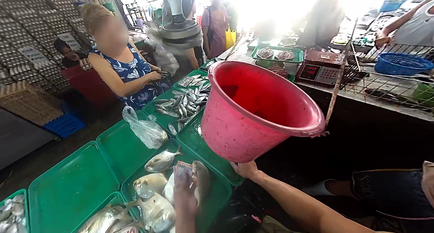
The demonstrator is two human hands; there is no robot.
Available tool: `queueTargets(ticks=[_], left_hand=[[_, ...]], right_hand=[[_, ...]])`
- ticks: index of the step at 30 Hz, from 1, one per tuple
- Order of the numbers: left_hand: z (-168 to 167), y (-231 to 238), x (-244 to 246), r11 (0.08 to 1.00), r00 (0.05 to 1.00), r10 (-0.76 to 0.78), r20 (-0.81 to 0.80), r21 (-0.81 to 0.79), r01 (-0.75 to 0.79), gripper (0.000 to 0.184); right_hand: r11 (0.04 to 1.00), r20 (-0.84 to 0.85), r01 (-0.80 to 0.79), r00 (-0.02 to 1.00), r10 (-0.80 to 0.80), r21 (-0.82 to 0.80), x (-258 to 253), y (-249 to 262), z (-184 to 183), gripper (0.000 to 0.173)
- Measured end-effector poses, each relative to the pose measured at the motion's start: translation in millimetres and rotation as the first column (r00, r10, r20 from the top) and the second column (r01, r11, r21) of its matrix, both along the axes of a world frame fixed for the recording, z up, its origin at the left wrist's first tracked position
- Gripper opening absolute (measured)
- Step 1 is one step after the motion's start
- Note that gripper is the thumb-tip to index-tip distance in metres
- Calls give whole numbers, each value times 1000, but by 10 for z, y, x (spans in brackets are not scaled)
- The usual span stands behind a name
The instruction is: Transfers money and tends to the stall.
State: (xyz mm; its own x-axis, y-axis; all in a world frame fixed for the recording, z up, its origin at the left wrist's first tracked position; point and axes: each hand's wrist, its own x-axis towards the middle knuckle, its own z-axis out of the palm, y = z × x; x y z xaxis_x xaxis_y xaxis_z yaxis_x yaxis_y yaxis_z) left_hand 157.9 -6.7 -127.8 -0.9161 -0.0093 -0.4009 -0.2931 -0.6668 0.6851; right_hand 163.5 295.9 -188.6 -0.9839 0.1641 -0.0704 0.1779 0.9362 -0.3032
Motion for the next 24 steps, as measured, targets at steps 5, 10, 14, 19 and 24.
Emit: queueTargets(ticks=[5, 10, 14, 19, 24], left_hand=[[6, 10, -8, 1000, 1000, 7, 23, 2, -7, 25], [15, 5, -5, 1000, 1000, 7, 10, 8, -7, 28], [-13, -13, -5, 1000, 1000, 5, 13, 8, -5, 30], [-35, -11, -21, 1000, 1000, -6, 11, 26, 6, 30], [32, 2, -288, 1000, 1000, 14, 2, -19, -14, 34]], right_hand=[[999, 85, 26, 996, -22, -40, -4, 8, -79, 54], [993, 41, -51, 998, 55, -103, -4, -26, 179, 37], [996, 4, -50, 999, 50, -74, -14, 7, 91, 37], [998, 1, -47, 999, 47, -42, -29, 22, 34, 38], [999, -11, -45, 999, 45, -30, -29, 22, 23, 39]])
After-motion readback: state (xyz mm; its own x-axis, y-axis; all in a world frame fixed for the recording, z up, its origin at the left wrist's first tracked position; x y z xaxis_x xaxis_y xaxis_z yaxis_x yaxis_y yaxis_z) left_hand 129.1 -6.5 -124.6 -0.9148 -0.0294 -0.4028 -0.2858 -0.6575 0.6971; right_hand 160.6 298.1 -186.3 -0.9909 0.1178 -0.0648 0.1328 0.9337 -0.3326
